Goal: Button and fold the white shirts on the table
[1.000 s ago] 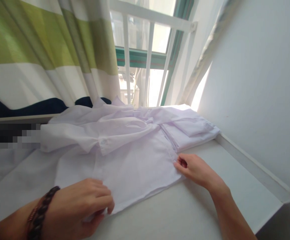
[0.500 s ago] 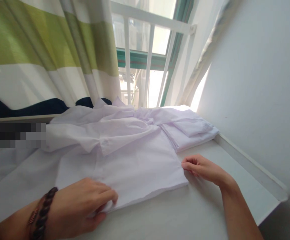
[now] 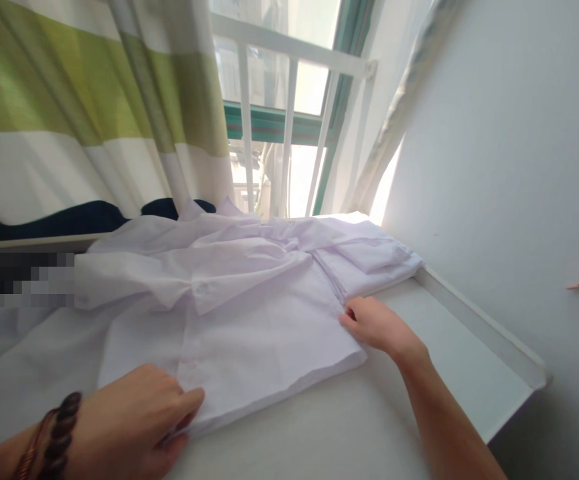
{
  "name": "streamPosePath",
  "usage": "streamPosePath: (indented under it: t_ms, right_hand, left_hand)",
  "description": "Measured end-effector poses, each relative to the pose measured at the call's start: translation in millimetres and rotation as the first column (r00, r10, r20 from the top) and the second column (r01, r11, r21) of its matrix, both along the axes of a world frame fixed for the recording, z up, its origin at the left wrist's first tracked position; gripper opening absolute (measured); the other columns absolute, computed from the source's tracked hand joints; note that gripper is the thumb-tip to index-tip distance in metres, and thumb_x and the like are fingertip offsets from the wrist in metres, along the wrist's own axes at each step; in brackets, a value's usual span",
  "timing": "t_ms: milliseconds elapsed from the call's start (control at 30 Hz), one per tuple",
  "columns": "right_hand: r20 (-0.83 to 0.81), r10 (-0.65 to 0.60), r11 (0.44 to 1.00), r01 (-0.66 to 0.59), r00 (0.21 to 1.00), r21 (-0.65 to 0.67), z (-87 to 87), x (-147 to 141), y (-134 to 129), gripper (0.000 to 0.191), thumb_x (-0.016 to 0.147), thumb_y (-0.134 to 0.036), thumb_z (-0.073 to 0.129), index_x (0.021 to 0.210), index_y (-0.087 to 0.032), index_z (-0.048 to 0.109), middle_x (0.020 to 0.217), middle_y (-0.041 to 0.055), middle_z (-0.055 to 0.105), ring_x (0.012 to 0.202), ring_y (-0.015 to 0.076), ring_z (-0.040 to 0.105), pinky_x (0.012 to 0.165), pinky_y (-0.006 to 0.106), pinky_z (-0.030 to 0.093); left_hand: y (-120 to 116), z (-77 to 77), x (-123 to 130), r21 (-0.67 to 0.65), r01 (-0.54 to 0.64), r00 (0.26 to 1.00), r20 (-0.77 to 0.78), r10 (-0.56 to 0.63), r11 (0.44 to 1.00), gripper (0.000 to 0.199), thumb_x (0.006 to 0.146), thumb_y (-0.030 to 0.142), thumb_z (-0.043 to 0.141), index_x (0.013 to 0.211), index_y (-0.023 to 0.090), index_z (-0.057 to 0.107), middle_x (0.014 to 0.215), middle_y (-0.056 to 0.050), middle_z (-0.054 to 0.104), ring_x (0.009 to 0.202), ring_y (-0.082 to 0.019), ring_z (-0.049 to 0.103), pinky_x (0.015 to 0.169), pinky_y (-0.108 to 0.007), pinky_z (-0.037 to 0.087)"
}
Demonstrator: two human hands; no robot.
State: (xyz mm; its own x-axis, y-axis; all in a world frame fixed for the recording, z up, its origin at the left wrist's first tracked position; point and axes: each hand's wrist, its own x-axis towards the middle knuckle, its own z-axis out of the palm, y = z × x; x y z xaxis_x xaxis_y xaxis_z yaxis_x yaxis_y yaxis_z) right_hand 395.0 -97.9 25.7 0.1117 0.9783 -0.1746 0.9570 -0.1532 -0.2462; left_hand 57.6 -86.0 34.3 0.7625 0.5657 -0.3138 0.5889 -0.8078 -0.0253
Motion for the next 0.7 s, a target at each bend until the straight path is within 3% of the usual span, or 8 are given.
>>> streamPosePath:
  t_ms: [100, 200, 267, 367, 533, 600, 700]
  right_hand:
    - [-0.225, -0.002, 0.997, -0.015, 0.974, -0.077, 0.4, 5, 0, 0.030, 0.082, -0.037, 0.051, 0.058, -0.020, 0.045, 0.060, 0.0010, 0.056, 0.050, 0.0140, 0.051, 0.047, 0.025, 0.036]
    - [-0.527, -0.065, 0.981, -0.044, 0.848, -0.191, -0.4, 17, -3, 0.029, 0.083, -0.045, 0.050, 0.071, -0.019, 0.052, 0.065, 0.0001, 0.056, 0.054, 0.0151, 0.057, 0.051, 0.027, 0.046]
    - [-0.617, -0.071, 0.975, -0.077, 0.783, -0.210, -0.1, 22, -6, 0.028, 0.083, -0.045, 0.052, 0.078, -0.018, 0.056, 0.070, 0.0009, 0.058, 0.064, 0.0167, 0.060, 0.059, 0.028, 0.050]
    - [-0.592, -0.059, 0.981, -0.062, 0.804, -0.182, 0.4, 22, -8, 0.022, 0.081, -0.040, 0.054, 0.085, -0.019, 0.055, 0.073, 0.0001, 0.059, 0.068, 0.0163, 0.060, 0.063, 0.028, 0.049]
    - [-0.350, -0.134, 0.991, 0.128, 0.927, -0.040, -1.1, 6, -8, 0.027, 0.084, -0.047, 0.050, 0.078, -0.021, 0.047, 0.066, -0.0014, 0.054, 0.060, 0.0151, 0.055, 0.054, 0.025, 0.043]
    - [-0.288, -0.141, 0.990, 0.129, 0.947, -0.063, -1.2, 0, -9, 0.034, 0.082, -0.052, 0.052, 0.070, -0.021, 0.045, 0.064, -0.0013, 0.052, 0.056, 0.0137, 0.052, 0.048, 0.023, 0.039]
    - [-0.307, -0.145, 0.976, 0.085, 0.941, -0.200, -1.6, -3, -10, 0.032, 0.077, -0.047, 0.059, 0.067, -0.021, 0.044, 0.058, -0.0035, 0.048, 0.047, 0.0105, 0.045, 0.043, 0.022, 0.034]
  left_hand:
    - [-1, -0.7, -3, -0.005, 0.011, 1.000, -0.018, -0.012, 1.000, 0.023, 0.064, 0.009, 0.052, 0.081, 0.022, 0.060, 0.065, -0.005, 0.066, 0.058, -0.026, 0.064, 0.054, -0.031, 0.042]
    - [-2, 3.1, -5, -0.049, -0.027, 1.000, -0.001, 0.027, 0.998, 0.044, 0.064, 0.009, 0.052, 0.103, 0.028, 0.057, 0.069, -0.002, 0.066, 0.062, -0.025, 0.064, 0.053, -0.029, 0.041]
    - [-4, 6.2, -6, -0.077, -0.055, 0.999, -0.003, 0.055, 0.996, 0.048, 0.064, 0.009, 0.052, 0.107, 0.030, 0.055, 0.073, -0.002, 0.067, 0.065, -0.026, 0.065, 0.054, -0.029, 0.040]
    - [-5, 10.1, -5, -0.110, -0.072, 0.997, -0.008, 0.072, 0.991, 0.045, 0.064, 0.009, 0.051, 0.103, 0.031, 0.059, 0.077, -0.003, 0.068, 0.068, -0.027, 0.065, 0.056, -0.031, 0.041]
    - [3, 12.6, -8, -0.230, -0.025, 0.999, 0.038, 0.035, 0.973, 0.038, 0.066, 0.013, 0.053, 0.099, 0.031, 0.062, 0.071, -0.001, 0.065, 0.068, -0.024, 0.063, 0.059, -0.029, 0.041]
    - [10, 11.6, -10, -0.298, 0.027, 0.994, 0.111, 0.006, 0.954, 0.036, 0.067, 0.013, 0.055, 0.096, 0.032, 0.063, 0.064, 0.002, 0.062, 0.065, -0.020, 0.061, 0.059, -0.027, 0.041]
    - [18, 8.0, -10, -0.351, 0.187, 0.960, 0.263, -0.095, 0.918, 0.023, 0.067, 0.017, 0.060, 0.087, 0.028, 0.063, 0.057, 0.006, 0.056, 0.057, -0.015, 0.057, 0.060, -0.023, 0.041]
